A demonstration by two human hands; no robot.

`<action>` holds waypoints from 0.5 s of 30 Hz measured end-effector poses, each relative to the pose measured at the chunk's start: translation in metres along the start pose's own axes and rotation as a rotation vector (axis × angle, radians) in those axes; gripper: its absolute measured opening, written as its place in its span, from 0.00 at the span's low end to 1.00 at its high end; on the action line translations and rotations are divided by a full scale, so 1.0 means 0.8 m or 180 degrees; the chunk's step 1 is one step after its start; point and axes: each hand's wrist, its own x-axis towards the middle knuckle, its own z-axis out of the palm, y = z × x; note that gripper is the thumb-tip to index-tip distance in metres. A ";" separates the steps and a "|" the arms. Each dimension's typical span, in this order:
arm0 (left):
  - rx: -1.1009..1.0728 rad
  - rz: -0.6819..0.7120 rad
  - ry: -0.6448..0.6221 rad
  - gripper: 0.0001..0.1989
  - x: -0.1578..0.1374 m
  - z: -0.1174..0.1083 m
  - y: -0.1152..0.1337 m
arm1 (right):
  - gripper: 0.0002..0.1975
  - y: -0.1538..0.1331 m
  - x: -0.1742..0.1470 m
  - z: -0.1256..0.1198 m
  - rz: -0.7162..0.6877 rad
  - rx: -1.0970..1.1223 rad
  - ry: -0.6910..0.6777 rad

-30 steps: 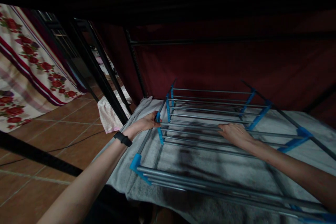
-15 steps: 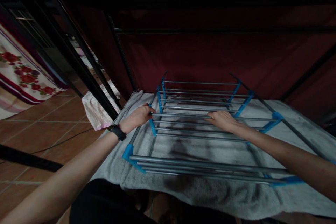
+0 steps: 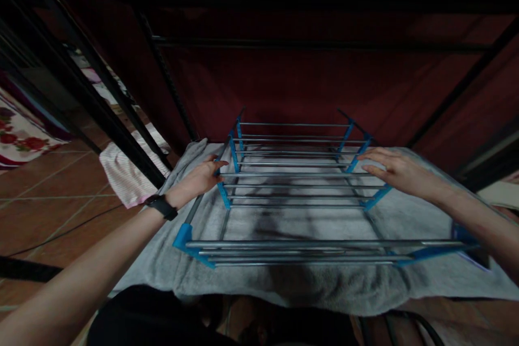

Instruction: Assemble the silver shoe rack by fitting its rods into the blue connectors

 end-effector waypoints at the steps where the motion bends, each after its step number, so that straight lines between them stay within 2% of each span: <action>1: 0.0060 0.0133 0.0087 0.28 0.001 0.002 -0.004 | 0.22 0.008 -0.015 -0.011 0.0088 -0.0020 0.0099; 3: 0.0197 0.0456 0.0204 0.26 0.004 0.007 -0.012 | 0.22 0.020 -0.044 -0.030 0.0313 -0.0062 0.0286; 6: 0.0409 0.0790 0.0049 0.20 0.013 0.012 -0.025 | 0.21 0.031 -0.082 -0.044 0.0738 -0.0062 0.0450; 10: 0.0604 0.0938 -0.0191 0.20 0.025 0.022 -0.039 | 0.22 0.043 -0.111 -0.040 0.1179 0.0001 0.0459; 15: 0.0590 0.1053 -0.0070 0.20 0.030 0.032 -0.052 | 0.21 0.053 -0.115 -0.026 0.1277 0.0061 0.0444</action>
